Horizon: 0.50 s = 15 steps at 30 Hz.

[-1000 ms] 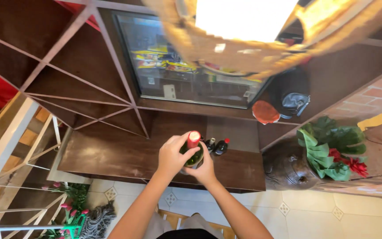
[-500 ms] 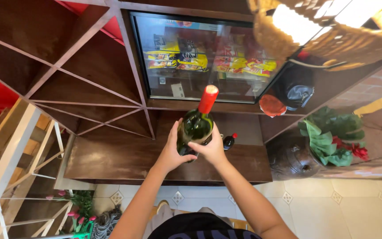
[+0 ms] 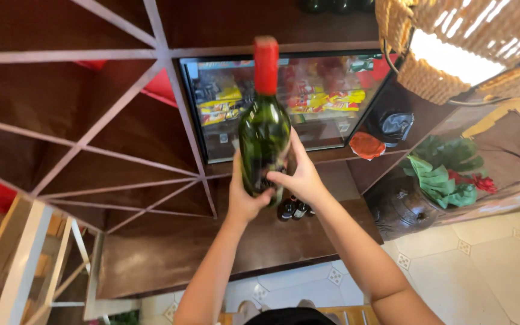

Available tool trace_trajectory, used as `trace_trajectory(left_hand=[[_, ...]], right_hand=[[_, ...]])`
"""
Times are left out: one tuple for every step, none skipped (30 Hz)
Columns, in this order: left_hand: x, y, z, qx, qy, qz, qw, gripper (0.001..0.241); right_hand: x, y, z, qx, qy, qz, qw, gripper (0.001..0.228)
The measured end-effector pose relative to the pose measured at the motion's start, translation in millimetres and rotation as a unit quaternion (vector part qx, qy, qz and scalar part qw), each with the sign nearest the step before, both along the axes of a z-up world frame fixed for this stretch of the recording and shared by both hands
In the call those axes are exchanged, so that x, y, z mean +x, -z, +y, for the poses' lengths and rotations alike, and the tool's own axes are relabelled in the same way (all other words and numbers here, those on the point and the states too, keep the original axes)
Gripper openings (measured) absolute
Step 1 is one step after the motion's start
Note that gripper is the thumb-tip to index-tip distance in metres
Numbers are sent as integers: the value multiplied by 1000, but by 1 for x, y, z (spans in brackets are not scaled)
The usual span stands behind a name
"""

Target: Organizes wine bottles on a shelf and cleans a wooden counter with a cloth.

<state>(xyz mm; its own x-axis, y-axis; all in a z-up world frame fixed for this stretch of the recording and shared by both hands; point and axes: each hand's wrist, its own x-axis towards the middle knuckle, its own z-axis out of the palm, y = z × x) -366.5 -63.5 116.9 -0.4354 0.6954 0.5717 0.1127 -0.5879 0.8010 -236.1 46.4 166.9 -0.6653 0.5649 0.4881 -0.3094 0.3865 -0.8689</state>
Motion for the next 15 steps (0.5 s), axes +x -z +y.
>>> trace_trajectory(left_hand=[[-9, -9, 9, 3, 6, 2, 1000, 112], [-19, -18, 19, 25, 10, -4, 1000, 112], [-26, -27, 30, 47, 15, -13, 999, 112], [-36, -35, 38, 50, 21, -13, 998, 112], [-45, -43, 47, 61, 12, -2, 998, 112], [-54, -52, 55, 72, 4, 8, 997, 112], [-58, -63, 62, 76, 8, 8, 997, 112], [-62, -73, 68, 80, 4, 28, 996, 110], [-69, -84, 73, 83, -3, 49, 995, 109], [-70, -89, 72, 87, -2, 51, 995, 109], [-74, -100, 77, 95, 20, 46, 994, 108], [-79, -111, 81, 103, 42, 42, 993, 108], [-84, -117, 89, 113, 43, 49, 991, 108], [-88, -123, 96, 117, 49, 52, 991, 107], [-91, -125, 100, 114, 54, 53, 991, 107]], right_hand=[[-4, -5, 3, 3, 6, 2, 1000, 108], [-7, -11, 7, -26, -14, -1, 1000, 110], [-10, -16, 12, -54, -34, -6, 998, 112], [-14, -20, 14, -51, -28, -5, 998, 112], [-17, -25, 17, -37, -26, -25, 999, 111], [-20, -30, 20, -24, -24, -45, 998, 111], [-25, -37, 22, -20, -20, -45, 999, 111], [-30, -44, 24, 19, -2, -45, 999, 110], [-38, -50, 26, 57, 14, -44, 997, 109], [-41, -52, 24, 60, 15, -42, 997, 109], [-48, -59, 29, 55, 21, -27, 998, 108], [-55, -67, 34, 50, 26, -12, 998, 108], [-60, -73, 40, 60, 27, -5, 998, 108], [-64, -79, 47, 56, 28, -1, 998, 107], [-67, -81, 51, 46, 27, -1, 999, 107]])
